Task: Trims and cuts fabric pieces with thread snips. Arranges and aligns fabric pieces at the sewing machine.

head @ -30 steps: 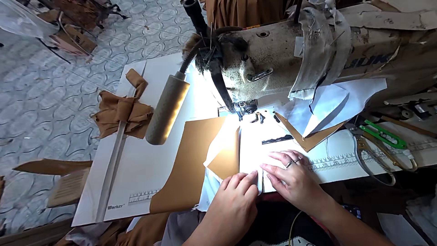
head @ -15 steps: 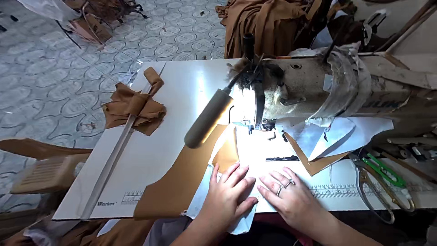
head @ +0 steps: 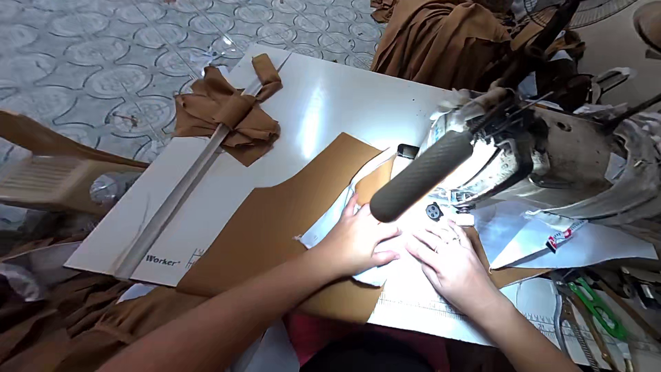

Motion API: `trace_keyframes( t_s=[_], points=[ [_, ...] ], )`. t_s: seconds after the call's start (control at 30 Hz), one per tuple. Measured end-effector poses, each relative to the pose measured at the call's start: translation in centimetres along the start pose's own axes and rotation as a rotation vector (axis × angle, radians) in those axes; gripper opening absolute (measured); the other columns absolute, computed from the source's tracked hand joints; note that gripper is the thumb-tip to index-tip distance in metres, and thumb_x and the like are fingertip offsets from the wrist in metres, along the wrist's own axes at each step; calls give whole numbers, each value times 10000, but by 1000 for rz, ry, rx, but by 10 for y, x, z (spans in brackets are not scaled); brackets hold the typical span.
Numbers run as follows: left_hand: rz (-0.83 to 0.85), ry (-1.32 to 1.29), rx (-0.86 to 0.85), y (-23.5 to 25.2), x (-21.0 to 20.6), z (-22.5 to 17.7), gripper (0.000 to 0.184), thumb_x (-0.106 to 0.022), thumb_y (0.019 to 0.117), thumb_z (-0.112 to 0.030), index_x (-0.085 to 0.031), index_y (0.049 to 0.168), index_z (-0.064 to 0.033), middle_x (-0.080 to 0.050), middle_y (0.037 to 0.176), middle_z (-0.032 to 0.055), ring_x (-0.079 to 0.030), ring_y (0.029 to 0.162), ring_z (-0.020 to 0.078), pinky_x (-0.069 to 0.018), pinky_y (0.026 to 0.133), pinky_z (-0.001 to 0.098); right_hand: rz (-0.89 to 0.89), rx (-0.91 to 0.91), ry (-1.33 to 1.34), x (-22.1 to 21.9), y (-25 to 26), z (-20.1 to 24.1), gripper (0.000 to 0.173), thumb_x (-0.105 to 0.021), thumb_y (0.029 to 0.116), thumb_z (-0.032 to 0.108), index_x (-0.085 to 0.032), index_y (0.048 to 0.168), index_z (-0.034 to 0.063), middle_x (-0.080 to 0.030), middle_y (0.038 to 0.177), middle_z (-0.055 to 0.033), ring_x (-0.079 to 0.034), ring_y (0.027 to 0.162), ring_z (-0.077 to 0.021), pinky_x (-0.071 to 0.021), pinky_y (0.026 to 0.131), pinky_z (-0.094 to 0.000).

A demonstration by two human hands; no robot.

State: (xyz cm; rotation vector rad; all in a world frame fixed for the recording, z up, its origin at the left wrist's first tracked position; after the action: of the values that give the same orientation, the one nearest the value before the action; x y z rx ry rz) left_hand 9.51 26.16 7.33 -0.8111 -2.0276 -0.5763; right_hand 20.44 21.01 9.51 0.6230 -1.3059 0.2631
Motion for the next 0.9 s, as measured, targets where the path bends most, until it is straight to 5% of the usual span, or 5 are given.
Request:
trace_keyframes(
  t_s=[0.47, 0.6, 0.7, 0.8, 0.9],
  points=[
    [-18, -6, 0, 67, 32, 37, 389, -705, 942, -399, -711, 1259, -174, -589, 1413, 117, -438, 1428, 357, -200, 1150, 720, -96, -243, 83, 0, 20, -37, 355, -491, 966, 208, -789, 1130, 105, -739, 1208, -108, -680, 1159, -321, -485, 1016, -552],
    [26, 148, 54, 41, 39, 6, 443, -652, 979, -259, -627, 1370, -51, -416, 1590, 194, -239, 1541, 403, -58, 1180, 726, -94, -266, 99, -1, 19, -38, 366, -488, 948, 204, -786, 1132, 98, -738, 1214, -96, -675, 1166, -310, -480, 1022, -536],
    [142, 220, 81, -29, 45, -31, 511, -615, 973, -369, -602, 1406, -99, -706, 1166, 150, -673, 1085, 358, -537, 849, 540, -103, -266, 105, 0, 19, -37, 354, -508, 939, 225, -788, 1120, 105, -749, 1184, -88, -686, 1139, -291, -486, 1020, -511],
    [544, 50, 378, -59, 22, 1, 548, -536, 1066, -309, -403, 1558, -107, -699, 1013, 258, -683, 982, 466, -523, 826, 601, -82, -279, 115, -4, 20, -38, 361, -501, 958, 247, -783, 1131, 103, -739, 1173, -131, -672, 1151, -350, -487, 1017, -561],
    [76, 35, 431, -19, 69, 42, 277, -489, 1059, -132, -644, 1244, 5, -694, 1026, 281, -674, 1035, 466, -515, 896, 605, -57, -287, 153, -11, 20, -39, 373, -487, 963, 246, -770, 1159, 101, -719, 1207, -138, -641, 1194, -365, -469, 1030, -581]
  ],
)
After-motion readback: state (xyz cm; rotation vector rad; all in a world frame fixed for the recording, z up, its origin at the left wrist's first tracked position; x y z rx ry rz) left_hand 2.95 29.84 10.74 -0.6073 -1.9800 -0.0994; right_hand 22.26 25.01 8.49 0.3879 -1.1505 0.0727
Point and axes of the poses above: each hand's wrist, its own y-axis towards the middle knuckle, its own x-axis out of the back of the hand, z = x × y, the point moved 10 cm from there along y, towards the middle knuckle
